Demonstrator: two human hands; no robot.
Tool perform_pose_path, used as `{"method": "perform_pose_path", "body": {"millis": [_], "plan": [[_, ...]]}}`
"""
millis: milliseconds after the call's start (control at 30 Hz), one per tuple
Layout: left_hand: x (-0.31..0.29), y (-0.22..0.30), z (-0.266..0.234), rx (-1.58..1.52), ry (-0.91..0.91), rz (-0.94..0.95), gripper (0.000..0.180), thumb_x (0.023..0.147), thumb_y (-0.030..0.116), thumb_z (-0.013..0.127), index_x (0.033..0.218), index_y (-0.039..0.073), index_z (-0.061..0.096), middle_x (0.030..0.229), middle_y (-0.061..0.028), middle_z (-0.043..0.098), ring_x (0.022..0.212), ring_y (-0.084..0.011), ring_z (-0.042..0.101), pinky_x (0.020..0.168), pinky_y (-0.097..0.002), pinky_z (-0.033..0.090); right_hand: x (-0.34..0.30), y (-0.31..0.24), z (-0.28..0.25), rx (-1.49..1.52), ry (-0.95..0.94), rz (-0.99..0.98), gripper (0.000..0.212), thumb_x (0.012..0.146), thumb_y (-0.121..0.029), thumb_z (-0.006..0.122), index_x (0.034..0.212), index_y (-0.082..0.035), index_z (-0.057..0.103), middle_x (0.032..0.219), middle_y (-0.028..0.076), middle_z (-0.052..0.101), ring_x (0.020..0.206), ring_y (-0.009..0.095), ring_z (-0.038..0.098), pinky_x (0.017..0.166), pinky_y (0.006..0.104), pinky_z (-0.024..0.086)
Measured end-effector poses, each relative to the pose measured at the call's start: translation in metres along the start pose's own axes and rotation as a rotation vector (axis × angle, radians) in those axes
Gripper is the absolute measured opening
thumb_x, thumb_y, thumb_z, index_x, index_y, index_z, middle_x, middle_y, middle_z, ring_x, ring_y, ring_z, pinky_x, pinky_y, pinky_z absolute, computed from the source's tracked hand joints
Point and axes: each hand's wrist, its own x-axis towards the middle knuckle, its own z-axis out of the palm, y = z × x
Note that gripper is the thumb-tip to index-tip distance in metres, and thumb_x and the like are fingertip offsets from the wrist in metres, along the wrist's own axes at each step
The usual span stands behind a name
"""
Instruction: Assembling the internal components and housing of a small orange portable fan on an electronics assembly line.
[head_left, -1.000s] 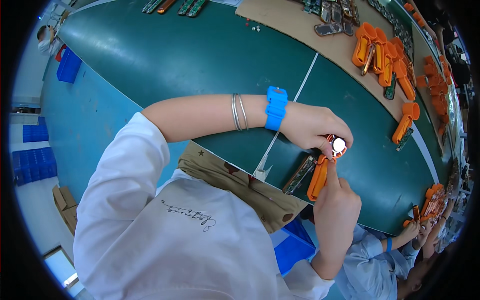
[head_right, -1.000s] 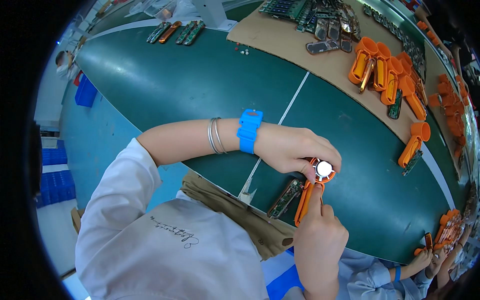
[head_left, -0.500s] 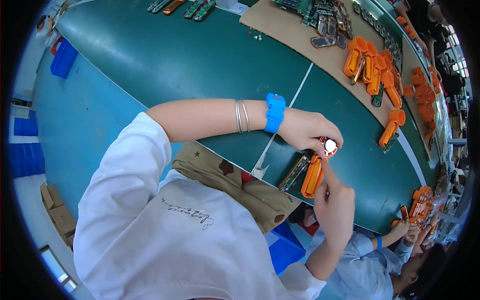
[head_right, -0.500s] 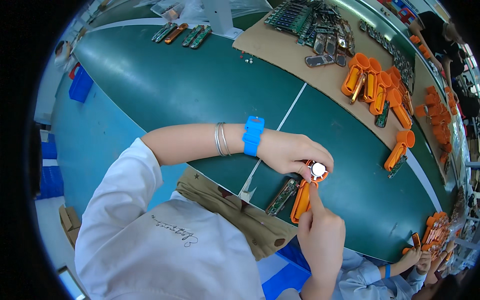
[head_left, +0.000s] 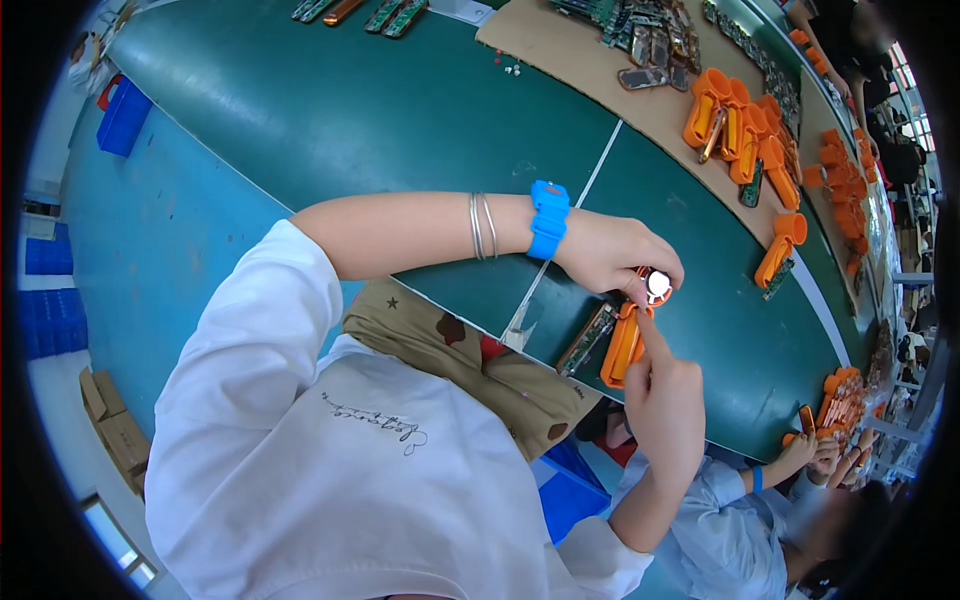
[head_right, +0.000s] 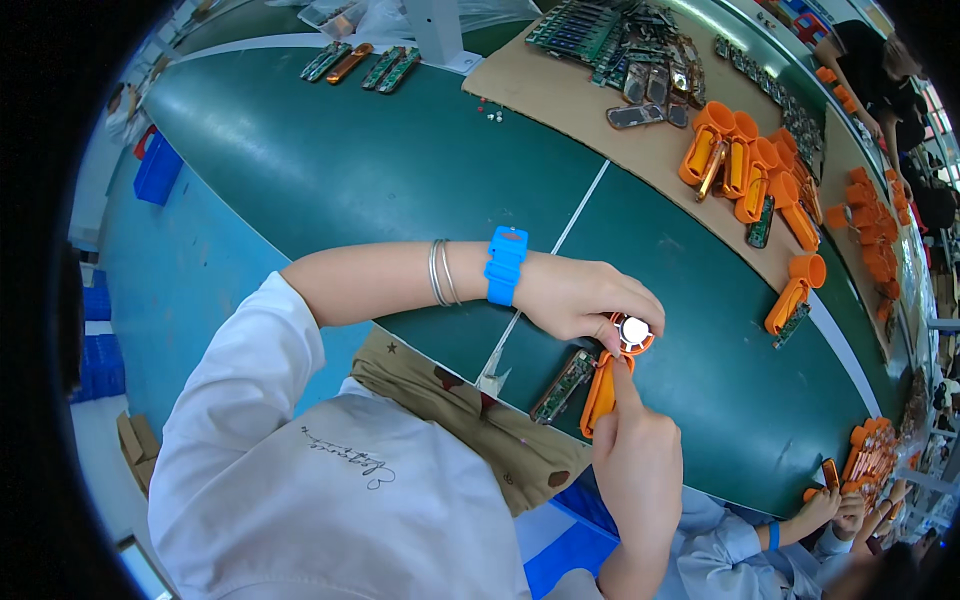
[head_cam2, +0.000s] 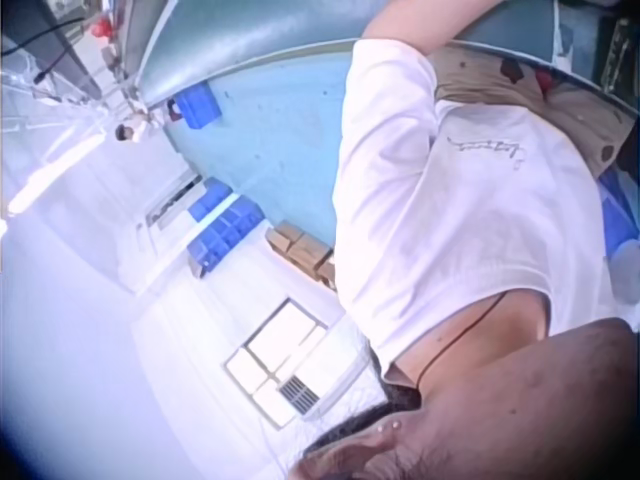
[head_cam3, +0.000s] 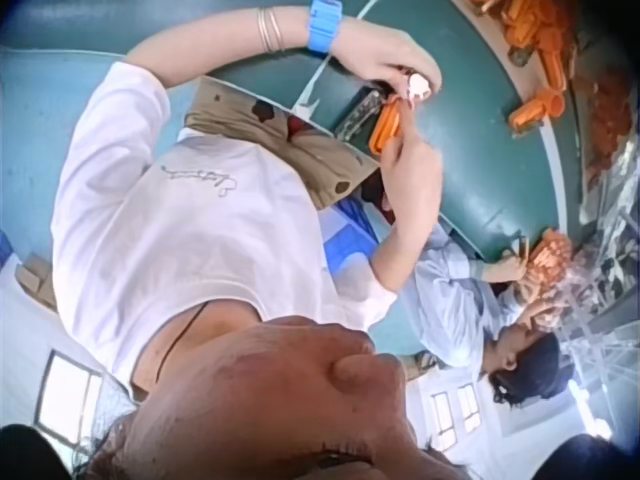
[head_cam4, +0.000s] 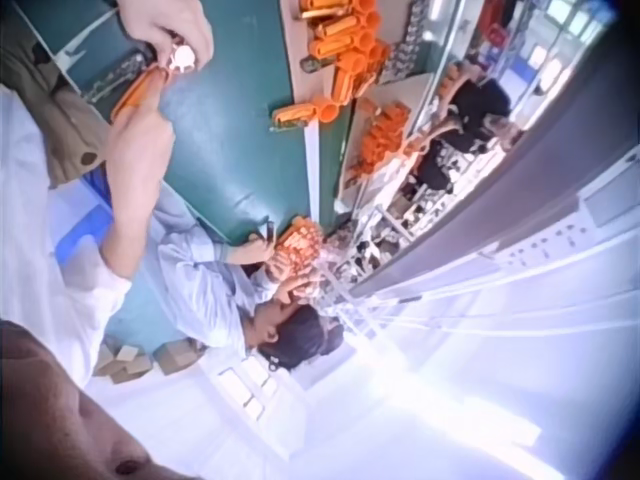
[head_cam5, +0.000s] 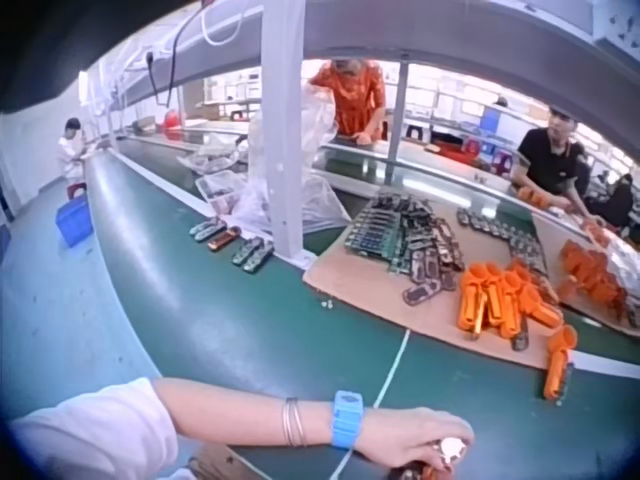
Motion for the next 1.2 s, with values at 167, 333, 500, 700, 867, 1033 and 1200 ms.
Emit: {"method": "perform_pose_path", "body": {"millis": [167,333,500,700,867,1033,1200], "plan": [[-0.004,0.004,0.000,-0.019,-0.037,-0.069,0.037,0.085,0.013,0.063,0.117,0.000,0.051,0.114,-0.0158,0.057,0.105,-0.0348,0.055,0.090,-0.0394,0.046,-0.001,0.002,0.006,-0.132,0.025,-0.077,0.048,0.079,-0.003,0.056,0.127,0.002,0.051,0.053,0.017,0.053,0.047,0.033,0.057,0.048,0.0401,0.046],[-0.024,0.043,0.008,0.303,0.344,-0.132,0.058,0.086,0.020,0.064,0.133,-0.003,0.037,0.122,-0.0228,0.047,0.113,-0.0371,0.048,0.097,-0.0398,0.041,-0.027,0.015,-0.022,0.205,0.136,0.047,0.060,0.083,-0.018,0.063,0.135,0.000,0.041,0.059,0.006,0.058,0.048,0.013,0.056,0.045,0.0252,0.042],[-0.049,0.080,0.053,0.414,0.425,-0.516,0.053,0.084,0.024,0.064,0.123,-0.006,0.043,0.096,-0.0182,0.053,0.089,-0.0330,0.055,0.078,-0.0390,0.047,-0.022,0.078,-0.011,0.752,0.256,-0.033,0.037,0.089,-0.012,0.059,0.123,0.001,0.052,0.089,0.009,0.061,0.061,0.008,0.051,0.053,0.0195,0.041],[-0.041,0.073,0.088,0.573,0.523,-0.556,0.056,0.079,0.017,0.067,0.122,-0.010,0.045,0.092,-0.0154,0.051,0.081,-0.0292,0.055,0.072,-0.0376,0.047,0.012,0.058,0.006,0.707,0.262,-0.310,0.015,0.088,-0.002,0.060,0.101,0.003,0.062,0.105,0.011,0.059,0.078,0.012,0.053,0.071,0.0223,0.044],[-0.045,0.070,0.076,0.400,0.542,-0.634,0.049,0.081,0.010,0.063,0.123,-0.006,0.046,0.091,-0.0141,0.049,0.076,-0.0264,0.056,0.069,-0.0356,0.048,0.021,0.054,0.014,0.947,0.106,-0.182,0.015,0.087,-0.003,0.064,0.098,0.005,0.062,0.101,0.011,0.064,0.081,0.011,0.057,0.070,0.0213,0.045],[-0.055,0.064,0.053,-0.410,0.483,-0.652,0.043,0.087,0.002,0.055,0.129,0.002,0.043,0.101,-0.0114,0.052,0.079,-0.0164,0.059,0.069,-0.0286,0.052,0.025,0.051,0.023,1.038,0.142,0.013,0.012,0.088,-0.003,0.063,0.095,0.006,0.062,0.090,0.009,0.064,0.072,0.008,0.057,0.061,0.0195,0.044],[-0.059,0.062,0.047,-1.073,0.462,-0.674,0.049,0.094,0.004,0.050,0.141,0.005,0.034,0.112,-0.0116,0.053,0.087,-0.0156,0.061,0.077,-0.0269,0.054,0.027,0.043,0.031,1.079,0.227,-0.121,0.011,0.086,0.000,0.064,0.094,0.006,0.063,0.084,0.006,0.061,0.072,0.007,0.056,0.061,0.0188,0.043]]}}
